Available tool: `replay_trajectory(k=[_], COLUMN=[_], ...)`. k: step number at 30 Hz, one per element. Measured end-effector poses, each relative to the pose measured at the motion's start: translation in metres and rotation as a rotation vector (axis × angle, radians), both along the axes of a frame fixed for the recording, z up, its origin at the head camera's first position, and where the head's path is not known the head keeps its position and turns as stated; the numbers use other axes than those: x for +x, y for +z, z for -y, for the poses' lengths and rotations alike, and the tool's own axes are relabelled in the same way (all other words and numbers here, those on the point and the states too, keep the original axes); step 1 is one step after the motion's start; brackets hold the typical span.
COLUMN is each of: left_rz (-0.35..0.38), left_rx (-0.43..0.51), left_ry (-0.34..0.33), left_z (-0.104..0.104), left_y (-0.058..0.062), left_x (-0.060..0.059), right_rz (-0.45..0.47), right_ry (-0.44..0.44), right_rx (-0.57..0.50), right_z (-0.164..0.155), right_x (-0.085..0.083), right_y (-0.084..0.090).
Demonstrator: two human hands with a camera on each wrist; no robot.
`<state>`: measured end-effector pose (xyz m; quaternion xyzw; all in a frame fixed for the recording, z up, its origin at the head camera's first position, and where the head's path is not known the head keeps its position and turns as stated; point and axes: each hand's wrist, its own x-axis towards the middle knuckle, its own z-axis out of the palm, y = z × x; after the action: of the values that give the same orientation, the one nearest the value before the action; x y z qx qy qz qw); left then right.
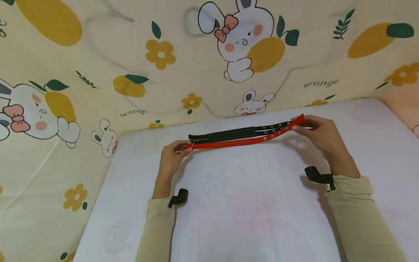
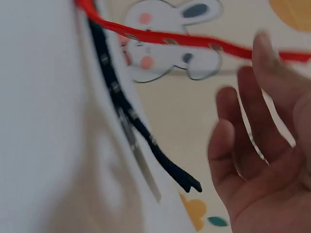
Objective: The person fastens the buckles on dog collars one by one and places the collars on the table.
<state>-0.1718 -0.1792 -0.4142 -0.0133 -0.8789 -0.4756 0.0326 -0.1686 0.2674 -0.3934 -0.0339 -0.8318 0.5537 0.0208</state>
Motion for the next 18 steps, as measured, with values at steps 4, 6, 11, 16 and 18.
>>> replay_trajectory(k=[4, 6, 11, 16, 18], left_rz=[-0.029, -0.028, 0.003, 0.009, 0.006], left_rx=[0.062, 0.089, 0.096, 0.095, 0.110], left_ry=[-0.002, 0.001, 0.023, 0.037, 0.041], left_z=[-0.001, -0.002, -0.003, -0.006, -0.009], left_y=[0.004, 0.004, 0.007, 0.012, 0.014], left_x=[0.001, 0.000, -0.001, 0.001, 0.003], right_rz=[-0.008, -0.029, -0.083, -0.156, -0.201], right_ry=[0.028, 0.061, 0.157, 0.155, 0.141], right_rx=[-0.253, -0.356, -0.412, -0.429, -0.487], right_z=[0.009, 0.013, 0.017, 0.021, 0.025], right_x=[-0.001, -0.002, -0.006, -0.007, -0.006], right_y=[-0.003, -0.006, -0.018, -0.035, -0.038])
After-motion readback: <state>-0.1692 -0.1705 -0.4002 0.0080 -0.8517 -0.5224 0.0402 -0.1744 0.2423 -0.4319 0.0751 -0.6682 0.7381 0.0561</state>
